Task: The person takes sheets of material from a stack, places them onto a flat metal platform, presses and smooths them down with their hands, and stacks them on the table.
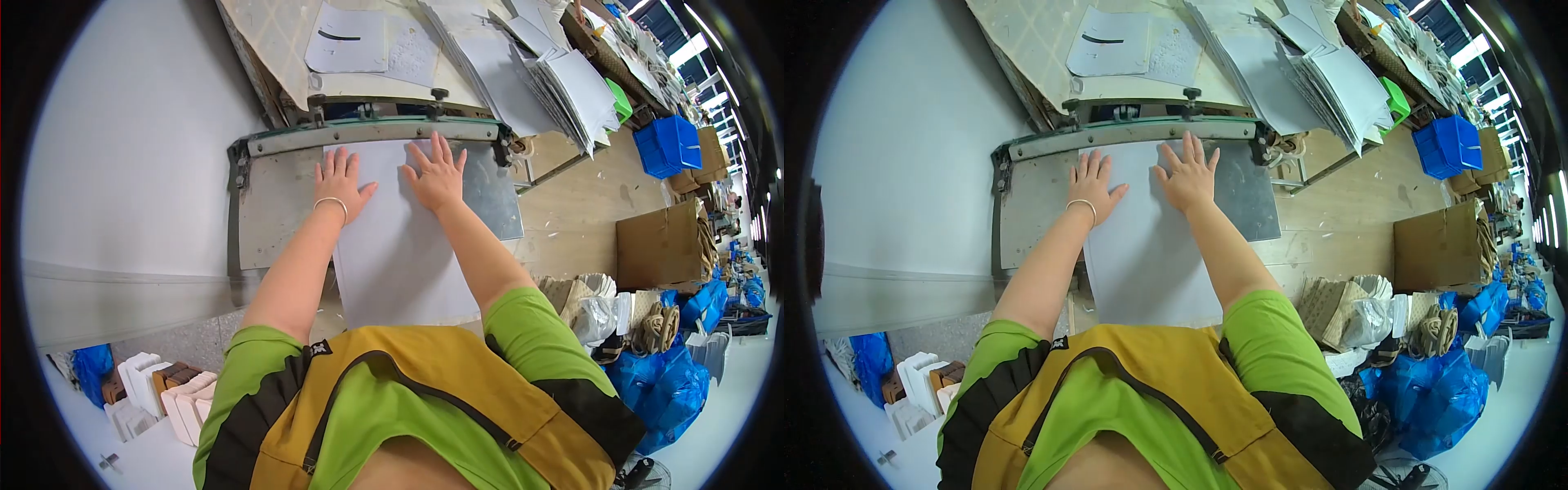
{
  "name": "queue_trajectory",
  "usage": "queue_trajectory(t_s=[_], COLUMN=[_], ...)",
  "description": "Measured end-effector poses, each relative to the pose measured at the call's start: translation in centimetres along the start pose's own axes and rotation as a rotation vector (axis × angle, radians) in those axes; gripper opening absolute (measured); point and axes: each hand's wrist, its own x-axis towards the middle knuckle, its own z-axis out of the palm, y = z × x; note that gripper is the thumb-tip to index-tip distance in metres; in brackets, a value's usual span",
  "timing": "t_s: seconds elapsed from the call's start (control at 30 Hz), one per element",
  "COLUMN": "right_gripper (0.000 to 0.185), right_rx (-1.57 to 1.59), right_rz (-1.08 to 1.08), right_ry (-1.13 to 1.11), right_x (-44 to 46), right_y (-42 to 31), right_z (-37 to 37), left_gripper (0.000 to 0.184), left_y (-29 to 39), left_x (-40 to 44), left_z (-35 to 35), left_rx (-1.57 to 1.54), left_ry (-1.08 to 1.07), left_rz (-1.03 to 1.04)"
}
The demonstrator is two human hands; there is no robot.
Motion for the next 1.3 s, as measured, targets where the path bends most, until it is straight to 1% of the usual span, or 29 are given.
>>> queue_trajectory(t_s=[0.1, 0.23, 0.3, 0.4, 0.53, 0.63, 0.7, 0.73, 0.77, 0.83, 0.87, 0.93, 0.97, 1.03, 1.07, 1.17, 1.2, 1.3], right_gripper=[0.052, 0.052, 0.052, 0.052, 0.053, 0.052, 0.056, 0.057, 0.057, 0.057, 0.057, 0.057, 0.056, 0.056, 0.055, 0.054, 0.053, 0.053], right_rx=[0.059, 0.069, 0.080, 0.107, 0.059, 0.063, 0.036, 0.008, 0.042, 0.019, 0.074, -0.015, 0.007, 0.032, 0.037, 0.069, 0.073, 0.078], right_rz=[-0.012, -0.037, -0.030, -0.028, -0.010, 0.009, -0.016, -0.021, 0.027, 0.010, -0.024, -0.022, -0.061, -0.083, -0.096, -0.117, -0.125, -0.148], right_ry=[-0.041, 0.005, -0.009, -0.046, -0.043, -0.088, -0.112, -0.127, -0.194, -0.150, -0.167, -0.151, -0.158, -0.161, -0.172, -0.194, -0.200, -0.198], right_x=[-0.1, 0.1, 0.0, -0.1, -0.3, -0.7, -1.1, -1.2, -1.4, -1.3, -1.6, -1.1, -1.8, -3.0, -3.2, -3.6, -3.9, -3.4], right_y=[0.4, 0.3, 0.5, 0.2, 0.1, -0.2, 0.6, 1.0, 0.0, 0.1, 0.5, 0.8, 0.9, 0.7, 0.5, 0.6, 0.7, 0.3], right_z=[0.3, 0.9, 0.8, 0.8, 0.8, 0.5, 0.9, 1.3, -0.7, -0.1, -0.3, 0.7, 0.6, 0.0, -0.4, -0.7, -0.7, -1.0], left_gripper=[0.076, 0.075, 0.075, 0.076, 0.078, 0.080, 0.080, 0.079, 0.077, 0.078, 0.078, 0.061, 0.061, 0.042, 0.042, 0.029, 0.029, 0.021], left_y=[0.1, 0.1, 0.2, 0.7, 0.5, 0.6, 0.5, 0.6, 0.6, 0.5, 0.1, -0.2, -0.6, -0.6, -0.6, -1.3, -1.4, -2.0], left_x=[-0.1, 0.1, 0.2, 0.1, 0.1, -0.5, -0.7, -0.6, -1.1, -1.9, -1.8, -1.1, -0.9, -0.7, -0.4, -0.7, -0.9, -1.1], left_z=[0.1, 0.2, -0.1, -0.6, -0.7, 0.1, 0.7, 0.6, 0.4, -0.7, -0.4, -0.3, -0.1, -0.1, -0.1, 0.2, 0.3, -0.1], left_rx=[0.002, 0.012, 0.016, 0.032, 0.005, 0.000, -0.012, -0.008, -0.105, -0.108, -0.152, -0.135, -0.120, -0.248, -0.247, -0.117, -0.104, -0.175], left_ry=[-0.011, -0.022, -0.020, -0.086, -0.133, -0.115, -0.059, -0.073, -0.023, 0.016, 0.019, 0.119, 0.125, 0.183, 0.191, 0.197, 0.194, 0.208], left_rz=[-0.010, -0.014, -0.019, -0.055, -0.068, -0.055, -0.038, -0.022, -0.033, 0.002, 0.043, 0.050, 0.027, -0.112, -0.112, -0.133, -0.136, -0.184])
